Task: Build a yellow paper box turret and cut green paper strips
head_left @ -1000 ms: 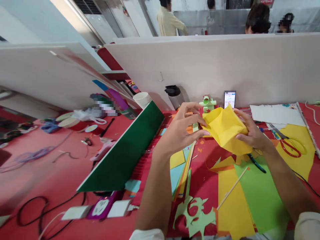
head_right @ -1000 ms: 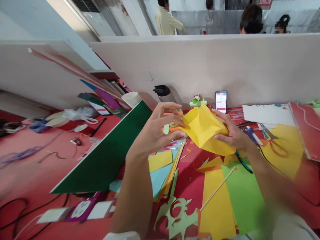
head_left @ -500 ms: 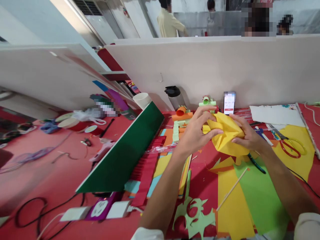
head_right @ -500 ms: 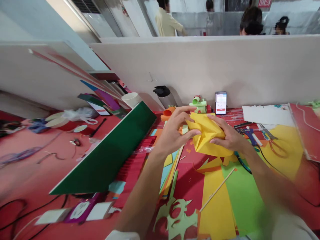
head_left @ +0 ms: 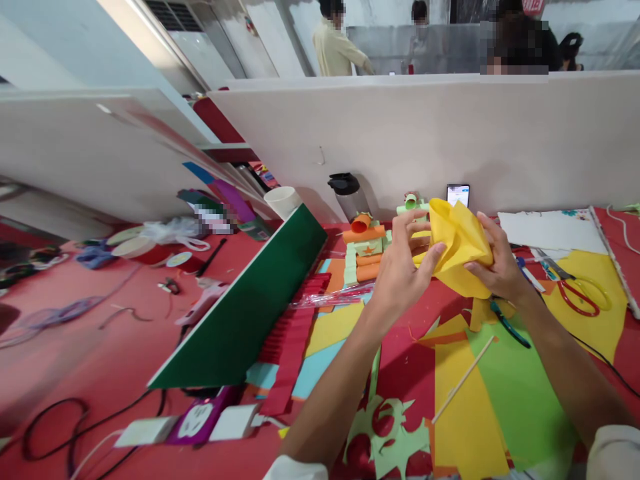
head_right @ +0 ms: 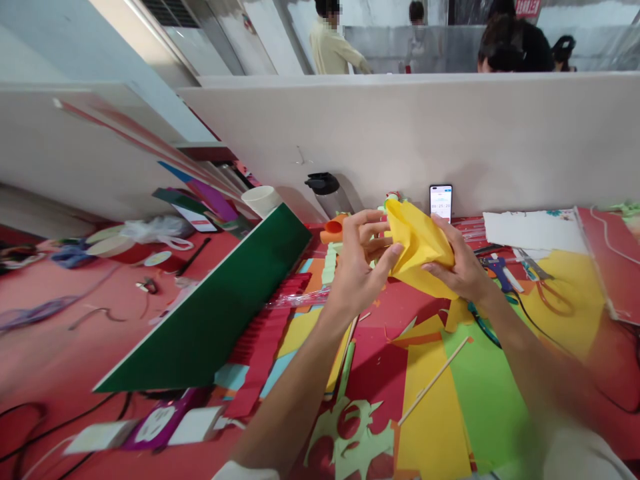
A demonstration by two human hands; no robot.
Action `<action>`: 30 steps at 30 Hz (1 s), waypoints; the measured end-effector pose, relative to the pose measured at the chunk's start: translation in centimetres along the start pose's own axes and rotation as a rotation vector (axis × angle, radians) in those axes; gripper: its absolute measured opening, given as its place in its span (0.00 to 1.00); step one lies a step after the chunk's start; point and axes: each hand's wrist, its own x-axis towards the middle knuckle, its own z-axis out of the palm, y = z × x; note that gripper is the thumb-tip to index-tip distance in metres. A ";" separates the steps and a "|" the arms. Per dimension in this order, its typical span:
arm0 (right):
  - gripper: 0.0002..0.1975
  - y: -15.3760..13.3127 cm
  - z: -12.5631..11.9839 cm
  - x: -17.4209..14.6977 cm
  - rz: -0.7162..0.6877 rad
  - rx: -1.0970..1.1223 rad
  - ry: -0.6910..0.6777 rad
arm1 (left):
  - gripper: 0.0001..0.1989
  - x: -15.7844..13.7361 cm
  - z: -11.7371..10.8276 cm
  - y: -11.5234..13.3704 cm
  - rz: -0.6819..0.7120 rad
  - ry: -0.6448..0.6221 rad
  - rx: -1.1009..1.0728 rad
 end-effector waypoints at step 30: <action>0.43 -1.4 1.0 0.7 -0.487 -0.446 0.149 | 0.10 0.2 -0.8 1.0 -0.070 0.001 0.287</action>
